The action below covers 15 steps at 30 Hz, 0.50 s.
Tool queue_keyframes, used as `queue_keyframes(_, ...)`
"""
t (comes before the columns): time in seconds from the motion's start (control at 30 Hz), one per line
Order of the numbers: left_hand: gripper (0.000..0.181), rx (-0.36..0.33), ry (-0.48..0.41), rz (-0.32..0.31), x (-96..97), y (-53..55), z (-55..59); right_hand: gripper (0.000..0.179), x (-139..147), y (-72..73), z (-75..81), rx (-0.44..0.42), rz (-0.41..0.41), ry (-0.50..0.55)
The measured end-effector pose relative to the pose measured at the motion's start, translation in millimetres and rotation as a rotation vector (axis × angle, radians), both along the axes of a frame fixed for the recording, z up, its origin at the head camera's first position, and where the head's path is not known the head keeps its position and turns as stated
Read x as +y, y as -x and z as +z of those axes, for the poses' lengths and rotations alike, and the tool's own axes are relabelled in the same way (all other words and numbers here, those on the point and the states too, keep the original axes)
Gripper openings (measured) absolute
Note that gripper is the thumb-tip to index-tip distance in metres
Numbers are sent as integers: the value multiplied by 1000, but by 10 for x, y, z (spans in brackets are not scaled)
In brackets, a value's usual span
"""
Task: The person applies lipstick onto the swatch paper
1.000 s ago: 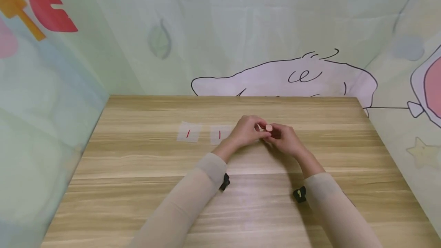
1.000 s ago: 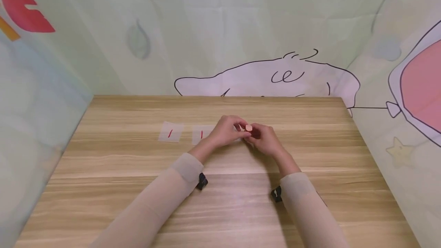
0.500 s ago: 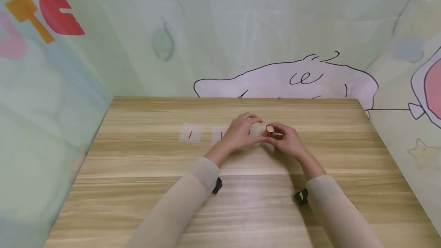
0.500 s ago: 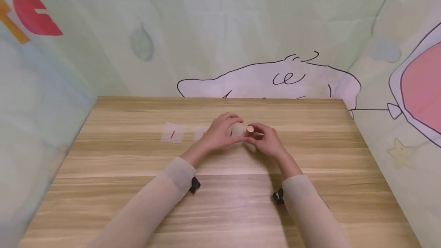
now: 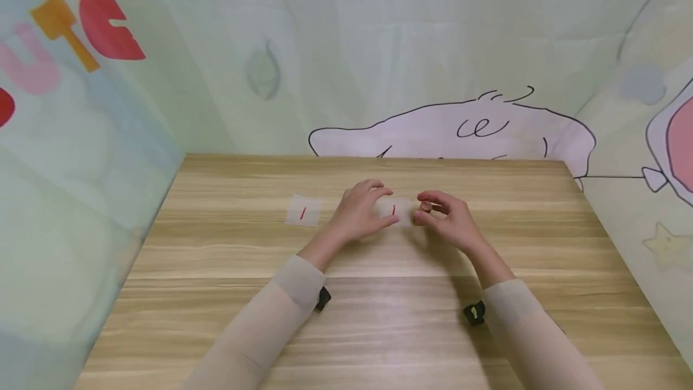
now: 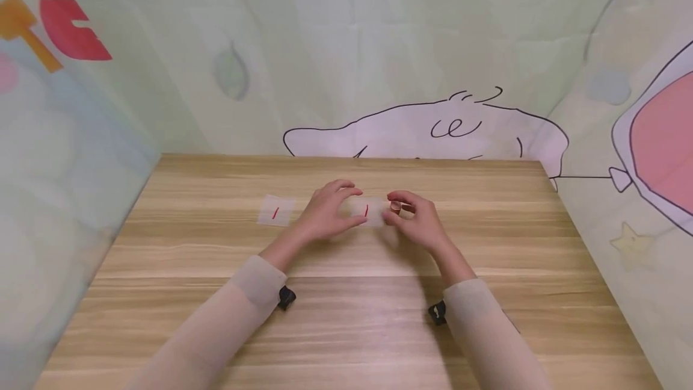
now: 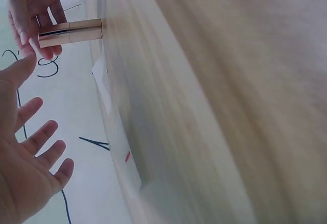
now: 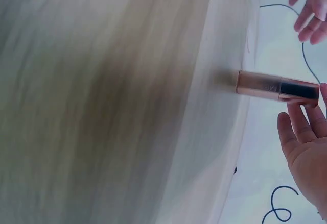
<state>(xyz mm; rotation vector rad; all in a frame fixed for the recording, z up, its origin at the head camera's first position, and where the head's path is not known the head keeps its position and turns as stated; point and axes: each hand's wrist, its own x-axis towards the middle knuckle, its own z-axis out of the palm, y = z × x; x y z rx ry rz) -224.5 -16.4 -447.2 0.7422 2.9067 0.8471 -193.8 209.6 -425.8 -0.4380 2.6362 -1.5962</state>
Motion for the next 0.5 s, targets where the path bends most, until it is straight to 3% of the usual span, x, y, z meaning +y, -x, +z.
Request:
queue_keyframes(0.17, 58, -9, -6, 30, -118, -28, -41, 29, -62, -10, 50, 21, -6, 8)
queue_keyframes(0.4, 57, 18, -51, 47, -276, -66, -65, 32, 6, 173, -255, 69, -7, 19)
queue_keyframes(0.5, 57, 30, -43, 59, -338, -78, -52, 32, 14, 216, -287, 80, -8, -5)
